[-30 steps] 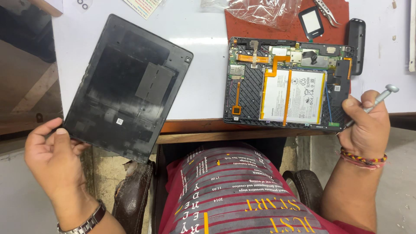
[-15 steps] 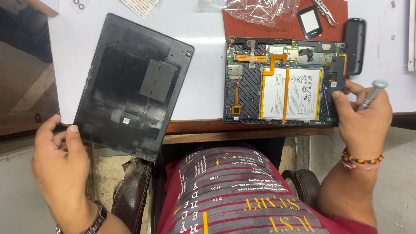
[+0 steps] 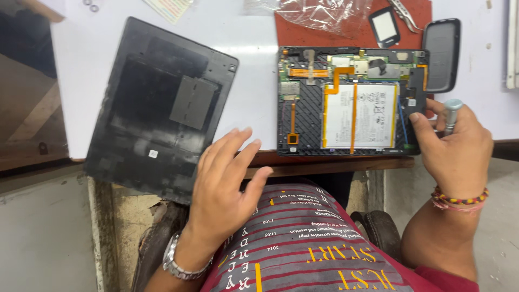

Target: The person uses a screwdriver to remove screws from the back of a disassembled tablet. They then detach the back cover and set it aside. The person continues to remove additional screws from the internal frame.

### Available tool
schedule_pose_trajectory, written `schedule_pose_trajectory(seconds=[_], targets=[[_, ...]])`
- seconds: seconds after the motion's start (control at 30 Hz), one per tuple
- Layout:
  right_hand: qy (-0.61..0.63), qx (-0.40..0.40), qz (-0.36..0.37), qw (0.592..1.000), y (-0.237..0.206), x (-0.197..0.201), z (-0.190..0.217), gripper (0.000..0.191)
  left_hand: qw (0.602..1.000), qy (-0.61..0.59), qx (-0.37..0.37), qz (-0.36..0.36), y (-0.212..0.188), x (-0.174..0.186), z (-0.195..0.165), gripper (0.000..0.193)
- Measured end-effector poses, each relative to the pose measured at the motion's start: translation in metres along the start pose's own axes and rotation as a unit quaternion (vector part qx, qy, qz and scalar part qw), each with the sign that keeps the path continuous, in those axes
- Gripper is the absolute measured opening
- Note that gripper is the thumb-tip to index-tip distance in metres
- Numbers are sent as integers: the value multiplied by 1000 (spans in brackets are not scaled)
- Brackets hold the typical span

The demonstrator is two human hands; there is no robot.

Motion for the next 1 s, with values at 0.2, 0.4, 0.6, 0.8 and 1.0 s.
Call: schedule_pose_trajectory(seconds=[0.2, 0.4, 0.6, 0.8, 1.0], targets=[[25, -14, 6, 1000, -6, -5, 2, 30, 998, 2, -27, 56, 9, -26, -6, 67], [110, 6, -31, 993, -10, 0, 7, 28, 997, -12, -37, 60, 0, -38, -8, 61], [18, 30, 17, 999, -2, -1, 10, 31, 998, -47, -27, 33, 0, -40, -12, 54], [-33, 63, 32, 997, 9, 9, 12, 23, 995, -98, -21, 21, 9, -34, -7, 44], [323, 29, -22, 946, 29, 12, 24, 25, 992, -117, -54, 16, 15, -36, -4, 37]])
Point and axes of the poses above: each hand's wrist, its own y-axis towards the middle knuckle, its own x-axis out of the back of the hand, z = x × y, the point moved 6 cm from there along y, towards the middle knuckle, and after that the axes turned 15 degrees about x, right-handed, at the moved point
